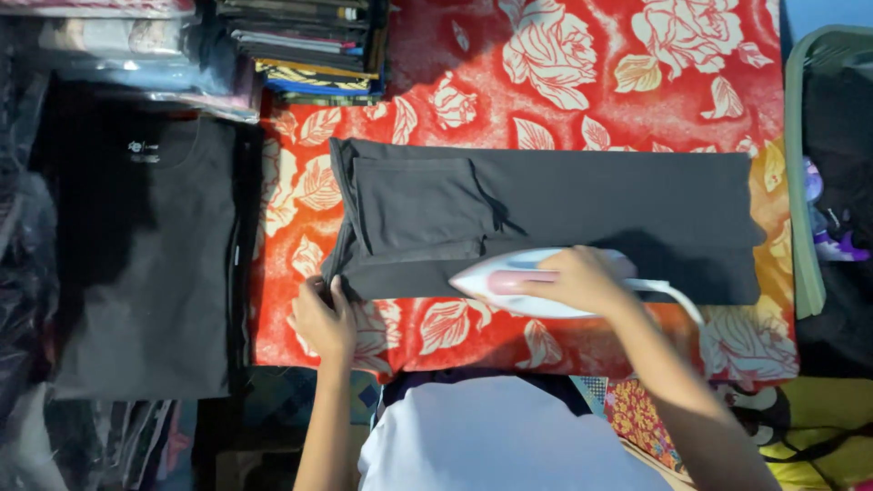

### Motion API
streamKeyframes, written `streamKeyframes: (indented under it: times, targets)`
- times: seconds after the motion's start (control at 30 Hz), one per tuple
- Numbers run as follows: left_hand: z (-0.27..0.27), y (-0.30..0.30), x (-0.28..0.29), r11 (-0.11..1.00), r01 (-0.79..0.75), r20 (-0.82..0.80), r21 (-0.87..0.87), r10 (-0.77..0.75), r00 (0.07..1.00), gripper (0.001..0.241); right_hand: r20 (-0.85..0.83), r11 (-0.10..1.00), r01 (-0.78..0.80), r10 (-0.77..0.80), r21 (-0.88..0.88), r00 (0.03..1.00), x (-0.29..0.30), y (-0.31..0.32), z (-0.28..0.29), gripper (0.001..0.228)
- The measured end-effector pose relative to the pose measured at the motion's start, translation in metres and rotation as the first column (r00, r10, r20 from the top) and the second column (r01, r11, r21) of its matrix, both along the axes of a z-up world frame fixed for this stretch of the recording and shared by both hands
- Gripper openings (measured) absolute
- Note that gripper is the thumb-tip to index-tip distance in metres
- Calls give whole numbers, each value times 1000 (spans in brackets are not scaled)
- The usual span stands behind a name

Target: The person irons a black shirt on a floral-patterned table using a pink iron and a spray bottle. They smooth the fabric, spray it with water, and iron different sections. After ironing, the person folds the shirt neatly on the table.

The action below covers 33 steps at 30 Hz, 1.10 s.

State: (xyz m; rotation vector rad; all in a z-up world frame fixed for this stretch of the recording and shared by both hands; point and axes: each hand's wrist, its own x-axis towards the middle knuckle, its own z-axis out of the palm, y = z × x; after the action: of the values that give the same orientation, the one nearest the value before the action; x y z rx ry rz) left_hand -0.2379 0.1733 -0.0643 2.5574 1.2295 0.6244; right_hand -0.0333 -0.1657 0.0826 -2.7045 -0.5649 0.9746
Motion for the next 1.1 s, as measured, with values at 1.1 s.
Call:
streamKeyframes:
  times: [1.1]
  targets:
    - [55, -86, 126, 722, 658, -190, -215, -691, 697, 67, -168, 980, 145, -167, -137, 971, 57, -157, 5, 54]
